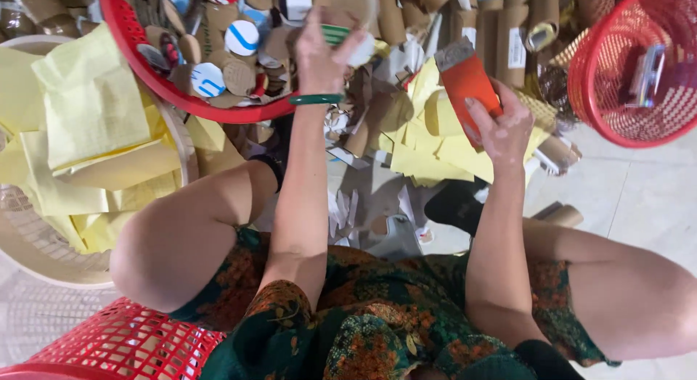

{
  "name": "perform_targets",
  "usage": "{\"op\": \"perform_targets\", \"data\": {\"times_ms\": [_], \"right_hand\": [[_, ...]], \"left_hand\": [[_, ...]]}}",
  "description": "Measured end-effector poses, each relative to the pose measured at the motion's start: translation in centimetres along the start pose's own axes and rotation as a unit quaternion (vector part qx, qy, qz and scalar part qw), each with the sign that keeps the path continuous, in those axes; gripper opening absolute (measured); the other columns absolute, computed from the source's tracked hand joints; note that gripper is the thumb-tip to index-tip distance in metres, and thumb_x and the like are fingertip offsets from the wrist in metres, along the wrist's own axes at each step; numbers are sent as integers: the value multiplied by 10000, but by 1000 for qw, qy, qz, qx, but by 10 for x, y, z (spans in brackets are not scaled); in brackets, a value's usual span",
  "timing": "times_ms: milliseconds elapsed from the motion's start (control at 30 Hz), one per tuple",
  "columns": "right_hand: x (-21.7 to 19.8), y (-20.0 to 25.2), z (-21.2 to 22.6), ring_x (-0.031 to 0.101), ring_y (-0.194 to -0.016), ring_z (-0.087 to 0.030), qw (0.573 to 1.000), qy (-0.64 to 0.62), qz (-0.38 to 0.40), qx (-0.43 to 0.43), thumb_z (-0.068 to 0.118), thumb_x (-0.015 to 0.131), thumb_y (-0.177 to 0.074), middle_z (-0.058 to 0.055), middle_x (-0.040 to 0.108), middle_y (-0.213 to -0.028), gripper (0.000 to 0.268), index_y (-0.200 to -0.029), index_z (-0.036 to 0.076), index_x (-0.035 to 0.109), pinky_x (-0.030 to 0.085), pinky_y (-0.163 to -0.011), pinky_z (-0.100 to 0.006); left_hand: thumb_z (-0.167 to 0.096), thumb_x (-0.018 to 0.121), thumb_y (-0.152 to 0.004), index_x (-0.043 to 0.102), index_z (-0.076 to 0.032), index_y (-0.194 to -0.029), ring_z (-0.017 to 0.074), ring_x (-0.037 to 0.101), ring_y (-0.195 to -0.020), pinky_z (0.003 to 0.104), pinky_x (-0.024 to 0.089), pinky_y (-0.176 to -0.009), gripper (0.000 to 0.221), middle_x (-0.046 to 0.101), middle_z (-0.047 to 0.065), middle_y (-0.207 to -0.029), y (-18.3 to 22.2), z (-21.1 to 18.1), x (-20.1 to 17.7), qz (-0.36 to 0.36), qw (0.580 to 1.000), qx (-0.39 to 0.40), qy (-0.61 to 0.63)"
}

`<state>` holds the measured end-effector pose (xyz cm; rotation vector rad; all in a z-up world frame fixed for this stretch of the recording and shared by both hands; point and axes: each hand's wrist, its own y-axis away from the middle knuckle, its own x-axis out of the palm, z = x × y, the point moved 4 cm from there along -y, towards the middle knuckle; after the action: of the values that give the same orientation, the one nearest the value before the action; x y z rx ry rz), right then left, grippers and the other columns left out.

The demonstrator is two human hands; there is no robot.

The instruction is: Applying tape to seal the ends of cardboard tubes.

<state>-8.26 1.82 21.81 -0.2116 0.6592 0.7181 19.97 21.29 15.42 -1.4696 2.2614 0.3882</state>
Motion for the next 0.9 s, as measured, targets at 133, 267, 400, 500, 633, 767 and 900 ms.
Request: {"op": "perform_targets", "data": {"times_ms": [133, 267, 400, 500, 633, 767, 900], "right_hand": [[-8, 5, -6, 750, -924, -222, 1000, 0, -11, 21, 273, 810, -907, -158, 771, -1063, 475, -1300, 29, 702, 571, -841, -330], [-15, 10, -19, 753, -908, -200, 1000, -15, -20, 15, 229, 800, -915, -152, 777, -1060, 450, -1291, 3, 704, 577, -821, -318], [-17, 14, -32, 751, -896, -187, 998, -52, -19, 36, 189, 796, -913, -141, 782, -1051, 434, -1281, -19, 700, 585, -821, -314], [-22, 15, -42, 763, -904, -199, 998, -41, -24, 47, 226, 797, -910, -146, 780, -1056, 455, -1283, -13, 691, 587, -817, -316], [-27, 15, -46, 757, -889, -234, 999, 19, -25, 41, 266, 805, -917, -171, 774, -1037, 465, -1279, -8, 708, 574, -813, -334], [-28, 13, -55, 764, -905, -243, 999, 1, -39, 26, 292, 805, -927, -168, 777, -1052, 480, -1285, -10, 701, 577, -818, -334], [-30, 13, -52, 762, -872, -236, 999, 3, -45, 21, 291, 807, -925, -162, 781, -1030, 469, -1274, -8, 708, 579, -800, -336]], "left_hand": [[-433, 817, -826, 489, -34, -1459, 319, 713, -1190, 410, 588, -1027, 817, 699, 201, -1332, 26, 15, 63, 163, 983, -73, 33], [-400, 910, -697, 250, -73, -1548, 356, 474, -1379, 439, 389, -1150, 1126, 450, 214, -1519, 59, 93, 118, 244, 950, -149, -125], [-292, 745, -867, 420, -109, -1508, 435, 543, -1374, 524, 477, -1105, 742, 539, 266, -1489, 132, 300, 191, 321, 868, -187, -329], [-285, 883, -668, 385, -134, -1400, 428, 554, -1253, 479, 492, -1026, 898, 498, 217, -1417, 143, 160, 124, 273, 886, -203, -314], [-256, 870, -701, 414, -95, -1356, 421, 604, -1198, 487, 514, -1011, 814, 587, 242, -1268, 112, 110, 114, 208, 933, -117, -270], [-245, 844, -737, 484, -96, -1290, 430, 638, -1127, 529, 534, -935, 676, 602, 194, -1260, 80, 47, 101, 229, 930, -102, -268], [-182, 825, -703, 593, -99, -1168, 462, 602, -1125, 500, 563, -880, 526, 551, 204, -1318, 75, 31, 112, 192, 915, 23, -353]]}}
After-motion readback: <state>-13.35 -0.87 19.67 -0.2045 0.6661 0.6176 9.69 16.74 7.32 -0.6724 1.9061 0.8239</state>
